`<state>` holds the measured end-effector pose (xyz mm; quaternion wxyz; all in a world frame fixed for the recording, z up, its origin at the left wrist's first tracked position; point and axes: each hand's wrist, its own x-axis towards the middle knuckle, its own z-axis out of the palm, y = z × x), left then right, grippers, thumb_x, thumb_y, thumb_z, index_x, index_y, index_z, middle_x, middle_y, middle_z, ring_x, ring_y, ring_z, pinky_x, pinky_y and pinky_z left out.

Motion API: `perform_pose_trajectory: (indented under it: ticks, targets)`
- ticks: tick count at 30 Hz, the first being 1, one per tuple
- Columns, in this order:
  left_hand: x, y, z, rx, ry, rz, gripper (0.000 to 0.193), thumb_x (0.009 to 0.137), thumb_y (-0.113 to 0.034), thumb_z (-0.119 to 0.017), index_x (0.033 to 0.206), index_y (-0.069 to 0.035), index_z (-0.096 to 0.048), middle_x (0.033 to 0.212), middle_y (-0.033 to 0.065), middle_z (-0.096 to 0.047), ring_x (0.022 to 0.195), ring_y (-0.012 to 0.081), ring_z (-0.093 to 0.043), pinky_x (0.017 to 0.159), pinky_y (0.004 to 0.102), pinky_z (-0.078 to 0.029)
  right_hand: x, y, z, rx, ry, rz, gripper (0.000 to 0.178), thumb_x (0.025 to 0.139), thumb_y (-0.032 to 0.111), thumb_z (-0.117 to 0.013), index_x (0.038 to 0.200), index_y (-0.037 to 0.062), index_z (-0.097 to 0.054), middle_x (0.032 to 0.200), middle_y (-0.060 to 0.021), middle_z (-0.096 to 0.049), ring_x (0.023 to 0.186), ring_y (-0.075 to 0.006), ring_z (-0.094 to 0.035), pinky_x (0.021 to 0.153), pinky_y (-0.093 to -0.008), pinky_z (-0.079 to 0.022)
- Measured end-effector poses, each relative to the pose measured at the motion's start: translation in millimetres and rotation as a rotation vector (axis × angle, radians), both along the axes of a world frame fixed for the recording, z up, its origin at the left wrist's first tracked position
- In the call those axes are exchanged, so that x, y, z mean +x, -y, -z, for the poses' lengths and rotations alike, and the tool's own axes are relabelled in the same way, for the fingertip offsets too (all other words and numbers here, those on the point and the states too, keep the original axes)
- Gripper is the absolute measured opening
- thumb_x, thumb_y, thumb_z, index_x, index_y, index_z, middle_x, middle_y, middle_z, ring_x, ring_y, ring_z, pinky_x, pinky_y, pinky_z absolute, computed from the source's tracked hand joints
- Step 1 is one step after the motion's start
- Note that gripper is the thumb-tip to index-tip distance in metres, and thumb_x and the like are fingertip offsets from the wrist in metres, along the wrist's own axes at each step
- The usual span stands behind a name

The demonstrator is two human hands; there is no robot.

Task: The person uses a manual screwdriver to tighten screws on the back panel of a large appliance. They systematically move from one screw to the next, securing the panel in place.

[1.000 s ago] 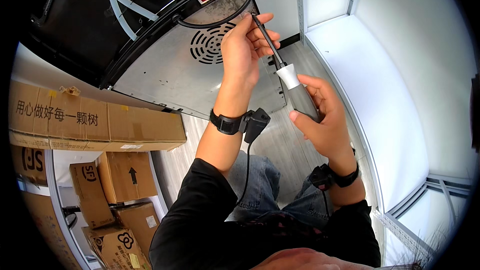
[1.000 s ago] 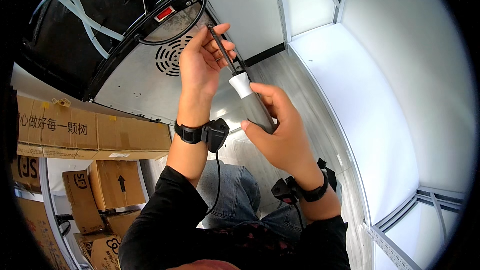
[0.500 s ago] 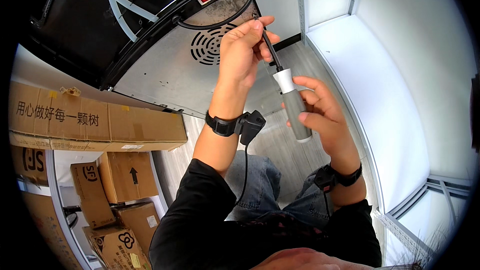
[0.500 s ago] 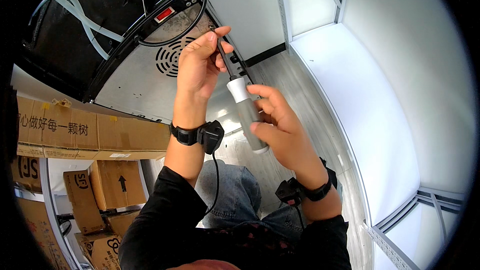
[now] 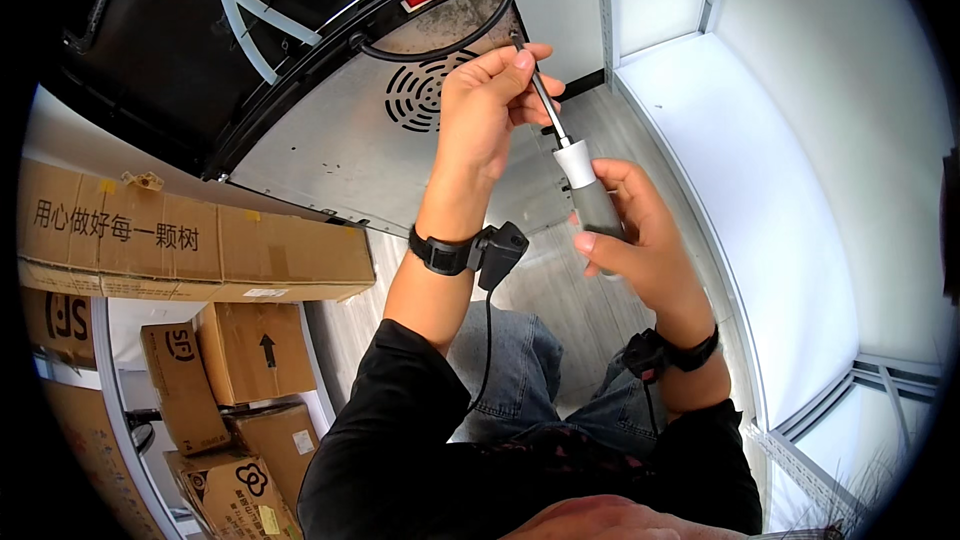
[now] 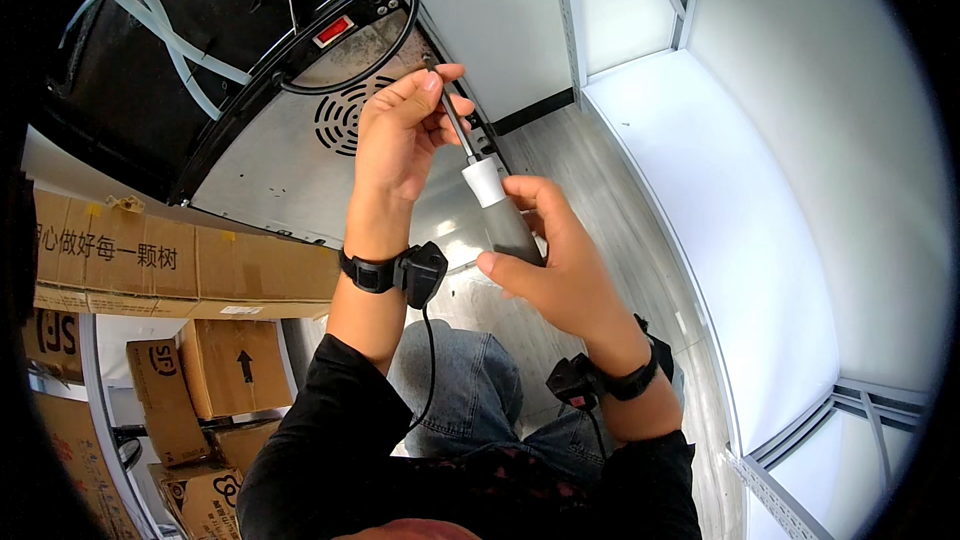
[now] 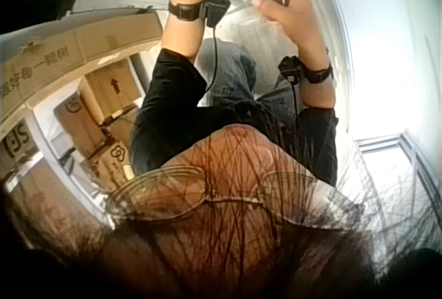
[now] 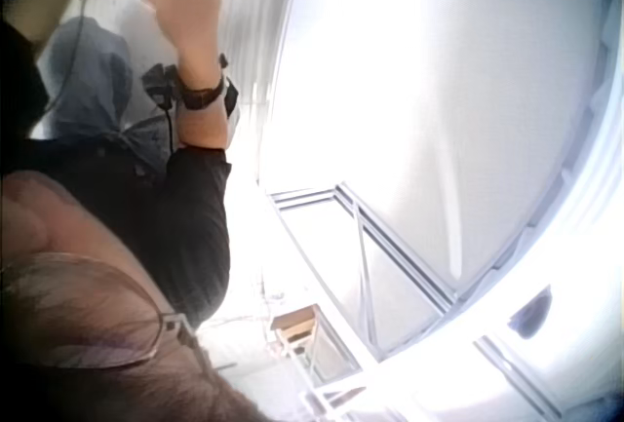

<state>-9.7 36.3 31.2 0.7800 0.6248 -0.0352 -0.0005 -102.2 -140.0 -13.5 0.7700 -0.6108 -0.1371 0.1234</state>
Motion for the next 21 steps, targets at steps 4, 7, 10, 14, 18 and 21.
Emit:
perform_pose_trajectory:
  ticks: [4,7,10,14,18,21]
  targets:
    - [-2,-1,-3,-0.017,-0.007,0.005,0.028,0.094,-0.017,-0.049,0.109,0.004,-0.061,0.078,0.0123,-0.069,0.061,0.0164,-0.064,0.057,0.0250,-0.051,2,5,-11,0.222,-0.247,-0.146,0.062,0.079,0.003,-0.064,0.133,0.0045,-0.034,0.103,-0.0107,-0.056,0.093,-0.0152,-0.056,0.064,-0.0263,-0.051]
    - [-1,-1,-4,-0.032,-0.014,0.022,0.034,0.096,-0.021,-0.044,0.110,0.005,-0.060,0.079,0.0136,-0.069,0.063,0.0184,-0.065,0.057,0.0259,-0.052,1,5,-10,0.108,-0.142,-0.099,0.062,0.077,0.003,-0.066,0.131,0.0031,-0.035,0.103,-0.0113,-0.056,0.094,-0.0161,-0.056,0.064,-0.0262,-0.051]
    - [-1,-1,-7,-0.084,-0.032,0.039,0.040,0.097,-0.026,-0.038,0.111,0.005,-0.059,0.080,0.0147,-0.069,0.064,0.0197,-0.066,0.054,0.0255,-0.052,-1,-4,0,-0.023,0.011,0.025,0.060,0.074,0.005,-0.070,0.126,0.0001,-0.042,0.102,-0.0104,-0.056,0.091,-0.0165,-0.055,0.067,-0.0270,-0.050]
    - [-3,5,-12,-0.042,-0.045,-0.023,0.043,0.099,-0.029,-0.035,0.110,0.004,-0.059,0.079,0.0143,-0.069,0.061,0.0191,-0.066,0.049,0.0241,-0.050,1,-4,0,-0.084,0.073,0.074,0.055,0.071,0.009,-0.074,0.118,-0.0007,-0.049,0.100,-0.0088,-0.055,0.089,-0.0162,-0.053,0.074,-0.0295,-0.046]
    - [-3,13,-14,0.040,-0.059,-0.098,0.043,0.099,-0.029,-0.034,0.108,0.003,-0.061,0.077,0.0124,-0.069,0.059,0.0177,-0.065,0.048,0.0234,-0.049,-1,-3,-1,-0.120,0.087,0.115,0.054,0.070,0.008,-0.074,0.118,0.0024,-0.050,0.097,-0.0080,-0.053,0.086,-0.0159,-0.050,0.076,-0.0302,-0.043]
    - [-2,16,-13,0.035,-0.075,-0.126,0.042,0.099,-0.029,-0.035,0.107,0.002,-0.062,0.076,0.0112,-0.069,0.058,0.0174,-0.064,0.047,0.0236,-0.047,-1,-3,-1,-0.189,0.160,0.172,0.052,0.070,0.007,-0.073,0.117,0.0029,-0.051,0.096,-0.0082,-0.050,0.083,-0.0171,-0.049,0.075,-0.0301,-0.043]
